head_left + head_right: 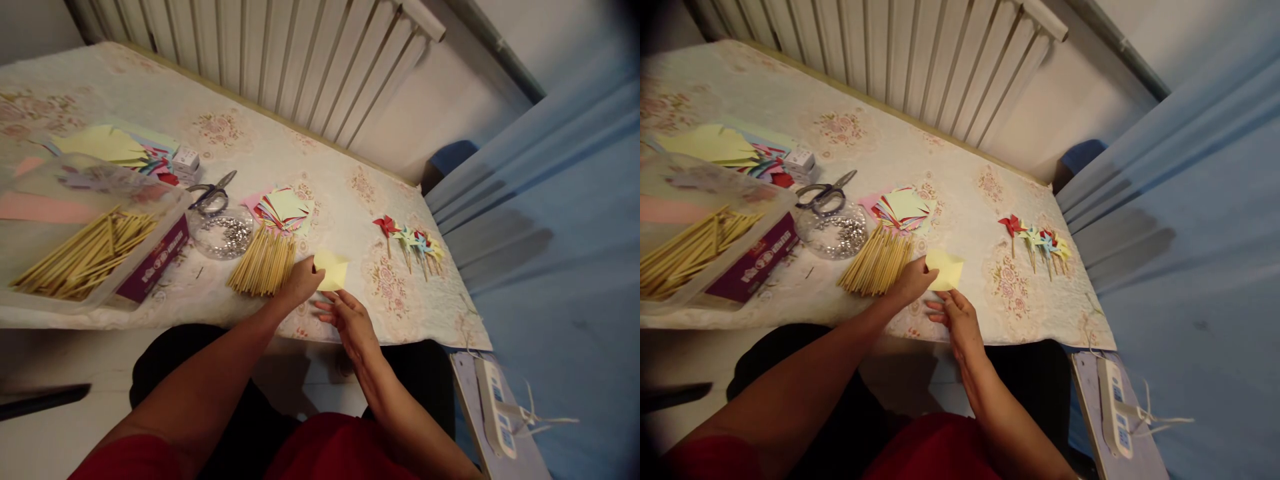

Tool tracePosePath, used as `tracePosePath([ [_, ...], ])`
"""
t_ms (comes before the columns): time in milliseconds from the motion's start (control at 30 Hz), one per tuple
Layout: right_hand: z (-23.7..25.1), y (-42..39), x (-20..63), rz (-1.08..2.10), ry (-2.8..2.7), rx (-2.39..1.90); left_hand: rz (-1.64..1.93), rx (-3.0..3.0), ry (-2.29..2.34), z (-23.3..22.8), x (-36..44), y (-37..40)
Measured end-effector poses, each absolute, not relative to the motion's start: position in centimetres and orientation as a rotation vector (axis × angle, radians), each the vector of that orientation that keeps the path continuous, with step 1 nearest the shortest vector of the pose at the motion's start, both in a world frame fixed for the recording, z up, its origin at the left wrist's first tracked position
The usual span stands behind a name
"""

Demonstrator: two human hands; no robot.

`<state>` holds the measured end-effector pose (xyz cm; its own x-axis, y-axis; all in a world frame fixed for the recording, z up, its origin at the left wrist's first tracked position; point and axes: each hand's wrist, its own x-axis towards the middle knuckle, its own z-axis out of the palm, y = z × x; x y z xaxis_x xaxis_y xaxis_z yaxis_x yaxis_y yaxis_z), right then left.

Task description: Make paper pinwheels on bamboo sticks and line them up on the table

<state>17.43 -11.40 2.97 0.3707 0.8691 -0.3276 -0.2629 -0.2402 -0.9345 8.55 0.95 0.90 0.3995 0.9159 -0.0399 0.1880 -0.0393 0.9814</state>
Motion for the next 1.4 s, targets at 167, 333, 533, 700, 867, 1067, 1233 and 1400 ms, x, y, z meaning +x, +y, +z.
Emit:
tracePosePath([
  [167, 2.2, -11.5, 18.2, 0.949, -0.680, -1.572, 0.726, 1.598, 1.025, 0.8, 8.6, 1.0],
  [333, 3.0, -10.8, 18.9, 0.857, -0.809, -1.651, 0.710, 1.389, 0.864, -0.4, 8.9, 1.3],
  [533, 3.6, -10.0, 18.9, 0.885, -0.779, -1.669, 0.708, 1.291, 0.781, -1.4, 9.2, 1.3],
  [700, 4.3, -9.9, 19.1, 0.763, -0.907, -1.779, 0.651, 1.351, 0.825, -0.7, 9.1, 1.2],
  [867, 5.6, -9.6, 19.2, 0.703, -1.069, -1.894, 0.631, 1.372, 0.811, -0.1, 8.9, 1.0],
  [1067, 5.7, -10.0, 20.2, 0.682, -1.267, -1.984, 0.640, 1.364, 0.808, -0.2, 8.9, 0.9],
  [1233, 6.4, -10.7, 21.1, 0.477, -1.615, -2.080, 0.634, 1.438, 0.816, -0.3, 8.9, 1.0],
  [1400, 6.9, -10.8, 21.4, 0.472, -1.744, -2.063, 0.580, 1.521, 0.845, 0.2, 8.7, 0.9],
])
